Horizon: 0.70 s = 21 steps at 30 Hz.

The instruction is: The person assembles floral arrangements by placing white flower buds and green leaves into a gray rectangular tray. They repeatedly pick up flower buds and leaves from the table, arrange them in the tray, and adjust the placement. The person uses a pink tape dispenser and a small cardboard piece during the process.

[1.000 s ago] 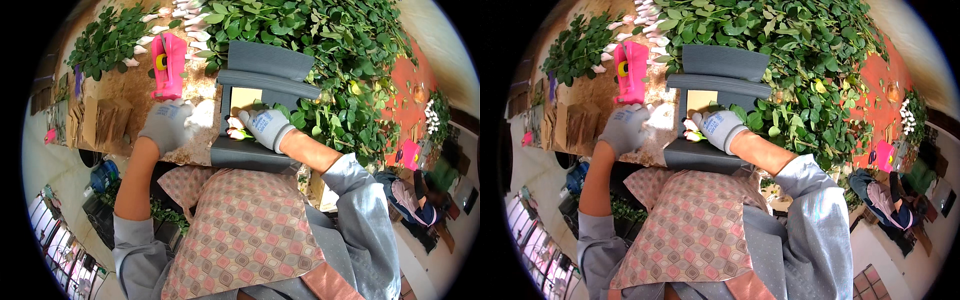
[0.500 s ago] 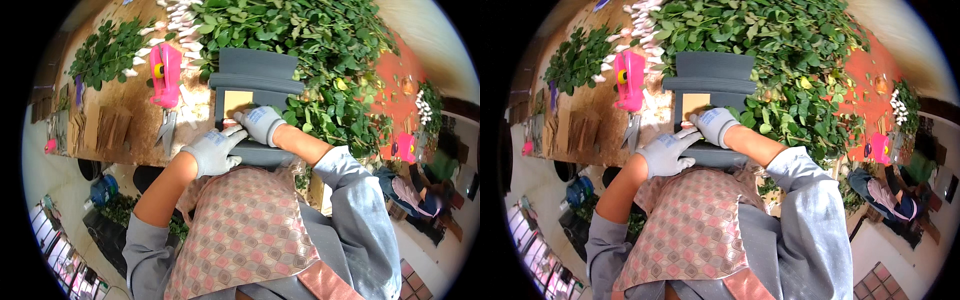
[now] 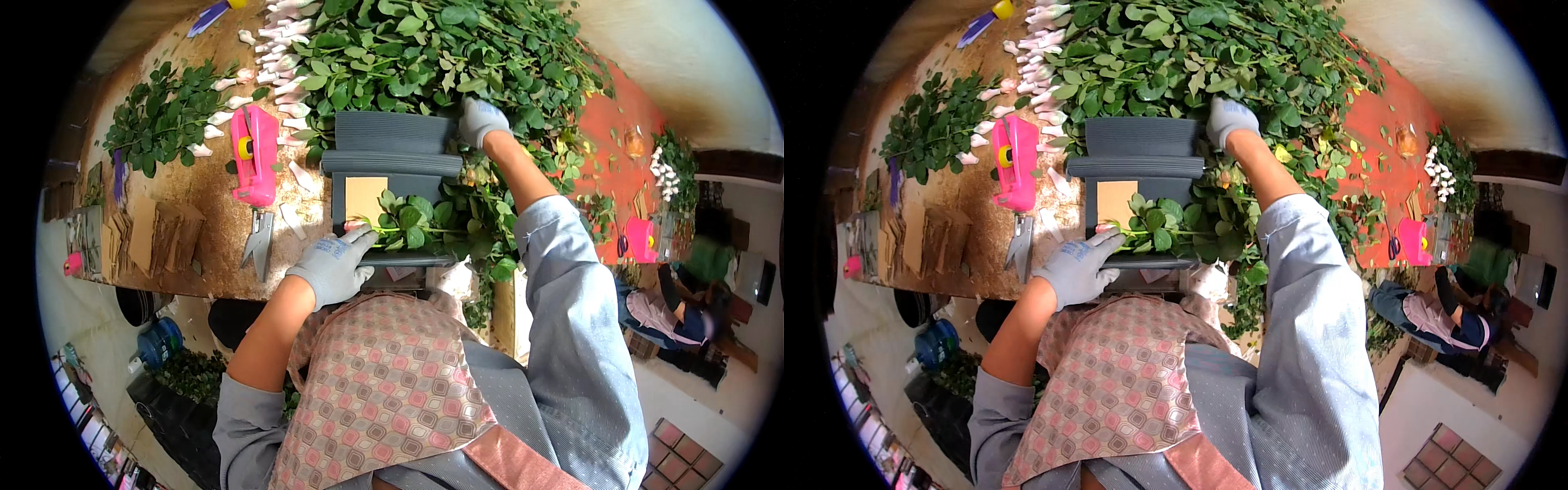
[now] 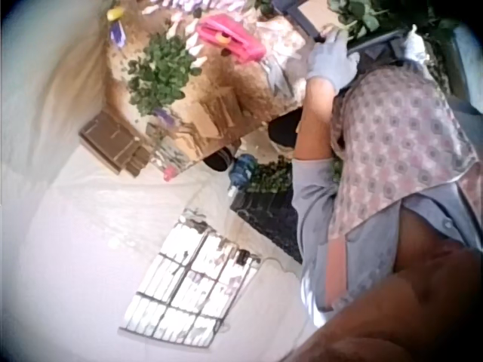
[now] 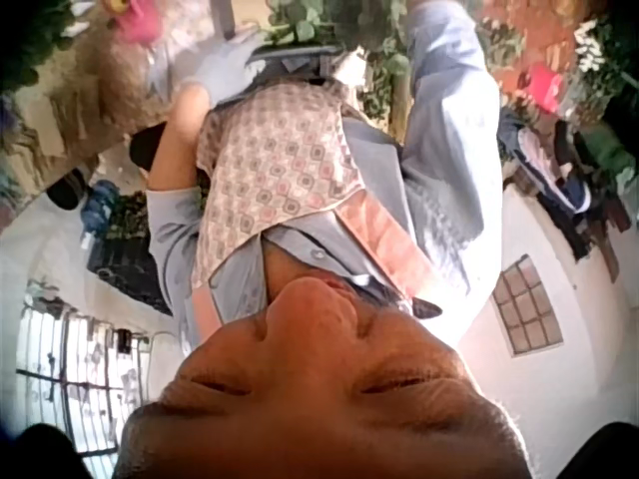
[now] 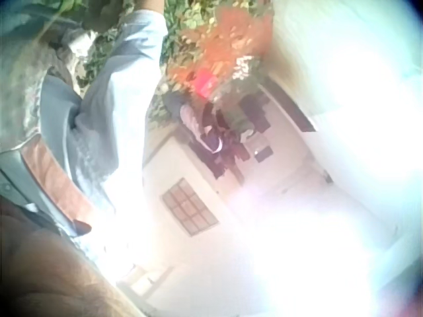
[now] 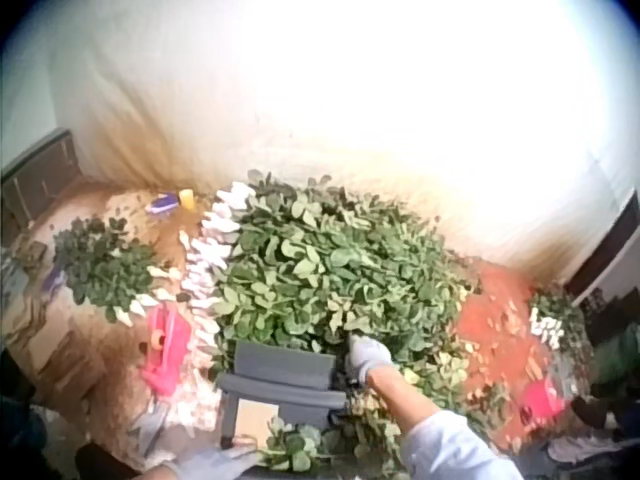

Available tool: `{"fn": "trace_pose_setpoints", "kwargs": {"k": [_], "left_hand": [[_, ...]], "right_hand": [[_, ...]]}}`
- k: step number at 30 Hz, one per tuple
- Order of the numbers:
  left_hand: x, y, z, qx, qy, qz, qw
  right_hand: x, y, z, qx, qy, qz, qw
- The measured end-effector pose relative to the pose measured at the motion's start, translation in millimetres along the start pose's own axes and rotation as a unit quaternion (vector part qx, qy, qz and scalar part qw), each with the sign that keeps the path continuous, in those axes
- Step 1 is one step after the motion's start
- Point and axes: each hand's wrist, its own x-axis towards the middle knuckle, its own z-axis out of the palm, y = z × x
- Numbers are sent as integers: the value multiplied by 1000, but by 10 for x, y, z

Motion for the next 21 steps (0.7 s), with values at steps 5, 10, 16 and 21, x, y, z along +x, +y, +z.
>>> {"fn": "trace_pose_setpoints", "kwargs": {"k": [5, 10, 16, 21], "left_hand": [[-6, 18, -4, 6, 2, -13, 1000], [-17, 48, -31, -9, 1, -24, 1000], [-8, 32, -30, 0, -2, -15, 1000], [-2, 74, -75, -12, -30, -33, 999]], "right_hand": [[-68, -96, 84, -64, -61, 15, 996], [-176, -95, -330, -123, -8, -41, 992], [-519, -20, -1245, -179, 382, -181, 888], [-1010, 41, -1919, -124, 484, -186, 846]]}}
